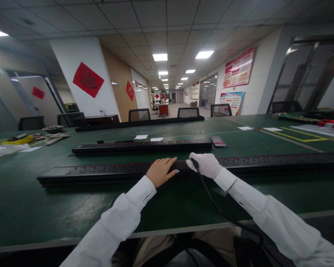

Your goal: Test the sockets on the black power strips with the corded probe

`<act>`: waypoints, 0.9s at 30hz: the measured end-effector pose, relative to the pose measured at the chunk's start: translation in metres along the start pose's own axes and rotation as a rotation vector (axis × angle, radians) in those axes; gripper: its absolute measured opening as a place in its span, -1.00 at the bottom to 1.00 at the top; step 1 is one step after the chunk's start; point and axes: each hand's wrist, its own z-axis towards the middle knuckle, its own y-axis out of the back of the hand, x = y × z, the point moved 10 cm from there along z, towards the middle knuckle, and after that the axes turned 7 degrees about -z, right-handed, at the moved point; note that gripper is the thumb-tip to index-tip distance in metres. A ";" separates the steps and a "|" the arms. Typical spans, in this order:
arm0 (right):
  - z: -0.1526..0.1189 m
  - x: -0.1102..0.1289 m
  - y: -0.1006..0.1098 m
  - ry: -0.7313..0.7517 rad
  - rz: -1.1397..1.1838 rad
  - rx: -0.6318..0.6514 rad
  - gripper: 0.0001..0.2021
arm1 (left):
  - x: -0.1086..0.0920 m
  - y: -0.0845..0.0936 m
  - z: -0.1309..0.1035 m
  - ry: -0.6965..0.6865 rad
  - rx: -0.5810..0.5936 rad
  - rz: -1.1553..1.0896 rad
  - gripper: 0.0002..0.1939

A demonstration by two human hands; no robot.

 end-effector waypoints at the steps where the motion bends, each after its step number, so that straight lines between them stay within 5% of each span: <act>1: 0.000 0.000 0.000 -0.001 -0.001 -0.001 -0.68 | 0.000 0.000 0.000 0.001 0.001 0.000 -0.46; 27: 0.000 -0.001 -0.003 -0.012 -0.020 0.015 -0.65 | 0.000 0.002 0.000 0.008 0.005 -0.045 -0.50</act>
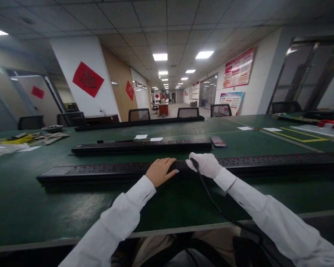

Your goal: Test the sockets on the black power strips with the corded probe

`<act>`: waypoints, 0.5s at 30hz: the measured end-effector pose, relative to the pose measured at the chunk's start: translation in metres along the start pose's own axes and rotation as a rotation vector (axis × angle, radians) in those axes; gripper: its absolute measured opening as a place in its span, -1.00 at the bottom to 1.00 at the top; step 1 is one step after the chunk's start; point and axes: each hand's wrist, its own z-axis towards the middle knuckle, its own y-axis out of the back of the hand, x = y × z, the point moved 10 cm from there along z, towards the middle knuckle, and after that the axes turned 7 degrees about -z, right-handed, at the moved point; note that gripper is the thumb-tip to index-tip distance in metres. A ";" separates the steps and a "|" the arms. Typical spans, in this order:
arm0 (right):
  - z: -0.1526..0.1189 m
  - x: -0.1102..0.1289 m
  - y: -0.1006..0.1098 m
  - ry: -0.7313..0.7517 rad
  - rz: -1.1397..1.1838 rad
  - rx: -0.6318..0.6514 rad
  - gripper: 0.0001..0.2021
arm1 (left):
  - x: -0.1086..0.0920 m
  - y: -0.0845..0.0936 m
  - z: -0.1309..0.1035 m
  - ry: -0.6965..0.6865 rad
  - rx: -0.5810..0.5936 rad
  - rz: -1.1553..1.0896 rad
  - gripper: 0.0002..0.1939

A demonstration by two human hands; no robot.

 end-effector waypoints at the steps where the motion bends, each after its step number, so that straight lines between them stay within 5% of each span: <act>1: 0.000 0.000 0.000 0.003 0.004 0.002 -0.65 | 0.000 0.000 0.000 0.006 -0.002 -0.006 -0.51; 15: 0.000 0.000 0.003 0.000 0.002 -0.014 -0.66 | 0.012 0.002 -0.001 0.134 -0.010 -0.060 -0.55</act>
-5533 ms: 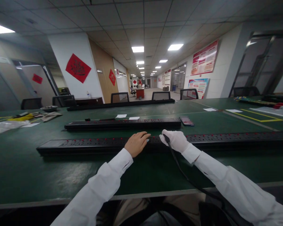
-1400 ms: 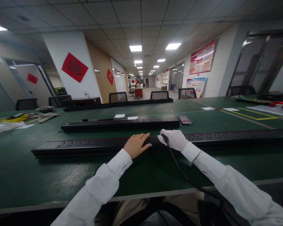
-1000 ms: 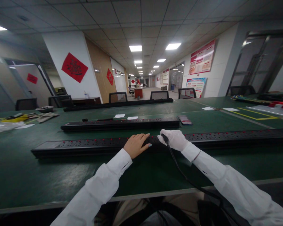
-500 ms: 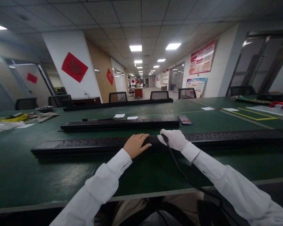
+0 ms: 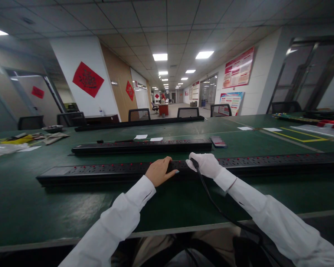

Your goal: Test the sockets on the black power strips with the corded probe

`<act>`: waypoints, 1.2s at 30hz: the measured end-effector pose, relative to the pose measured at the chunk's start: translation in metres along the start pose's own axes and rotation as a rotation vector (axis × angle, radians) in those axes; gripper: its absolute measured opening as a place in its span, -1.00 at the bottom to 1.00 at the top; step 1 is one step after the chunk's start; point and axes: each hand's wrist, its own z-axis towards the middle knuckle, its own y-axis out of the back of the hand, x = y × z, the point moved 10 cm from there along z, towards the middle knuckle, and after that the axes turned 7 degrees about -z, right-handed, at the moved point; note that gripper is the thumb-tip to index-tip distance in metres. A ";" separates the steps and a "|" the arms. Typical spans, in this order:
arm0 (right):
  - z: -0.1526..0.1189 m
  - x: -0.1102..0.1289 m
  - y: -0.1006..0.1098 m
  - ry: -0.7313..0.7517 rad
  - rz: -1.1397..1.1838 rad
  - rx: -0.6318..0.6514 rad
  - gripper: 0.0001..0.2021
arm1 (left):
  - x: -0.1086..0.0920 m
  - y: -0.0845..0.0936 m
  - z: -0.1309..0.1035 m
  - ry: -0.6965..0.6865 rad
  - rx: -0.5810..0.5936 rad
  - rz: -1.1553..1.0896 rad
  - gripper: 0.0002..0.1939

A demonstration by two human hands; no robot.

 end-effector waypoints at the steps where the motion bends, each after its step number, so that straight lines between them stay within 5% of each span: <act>1: 0.000 0.000 0.000 -0.001 -0.001 0.001 -0.66 | 0.001 0.000 0.000 0.006 -0.005 -0.002 -0.55; 36: 0.000 -0.001 0.000 -0.007 -0.011 0.007 -0.64 | -0.002 0.001 0.000 -0.024 -0.025 -0.002 -0.56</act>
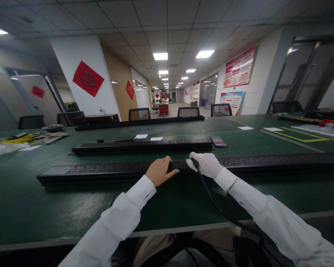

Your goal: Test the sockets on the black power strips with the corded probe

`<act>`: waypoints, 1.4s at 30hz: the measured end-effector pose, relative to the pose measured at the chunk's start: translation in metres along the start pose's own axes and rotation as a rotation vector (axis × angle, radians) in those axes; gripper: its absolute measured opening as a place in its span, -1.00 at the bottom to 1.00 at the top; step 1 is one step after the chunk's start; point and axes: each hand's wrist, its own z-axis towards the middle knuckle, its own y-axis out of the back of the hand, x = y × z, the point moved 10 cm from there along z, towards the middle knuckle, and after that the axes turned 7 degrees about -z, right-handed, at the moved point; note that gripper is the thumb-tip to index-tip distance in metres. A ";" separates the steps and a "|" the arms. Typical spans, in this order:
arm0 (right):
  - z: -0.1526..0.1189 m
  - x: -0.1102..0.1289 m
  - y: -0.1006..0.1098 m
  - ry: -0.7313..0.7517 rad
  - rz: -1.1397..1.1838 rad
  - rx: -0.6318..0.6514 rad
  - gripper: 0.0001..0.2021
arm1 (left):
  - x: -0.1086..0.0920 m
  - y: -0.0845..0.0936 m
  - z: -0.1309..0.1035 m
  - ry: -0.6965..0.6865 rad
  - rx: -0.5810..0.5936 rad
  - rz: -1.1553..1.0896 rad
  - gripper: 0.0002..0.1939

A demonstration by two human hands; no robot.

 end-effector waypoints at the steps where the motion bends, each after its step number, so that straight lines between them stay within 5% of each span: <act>1: 0.000 0.000 0.000 -0.002 -0.005 -0.002 -0.64 | 0.000 0.000 0.000 0.000 -0.004 0.003 -0.56; 42: 0.000 -0.001 -0.002 -0.007 0.001 0.001 -0.64 | 0.000 0.000 0.000 0.011 0.010 0.006 -0.57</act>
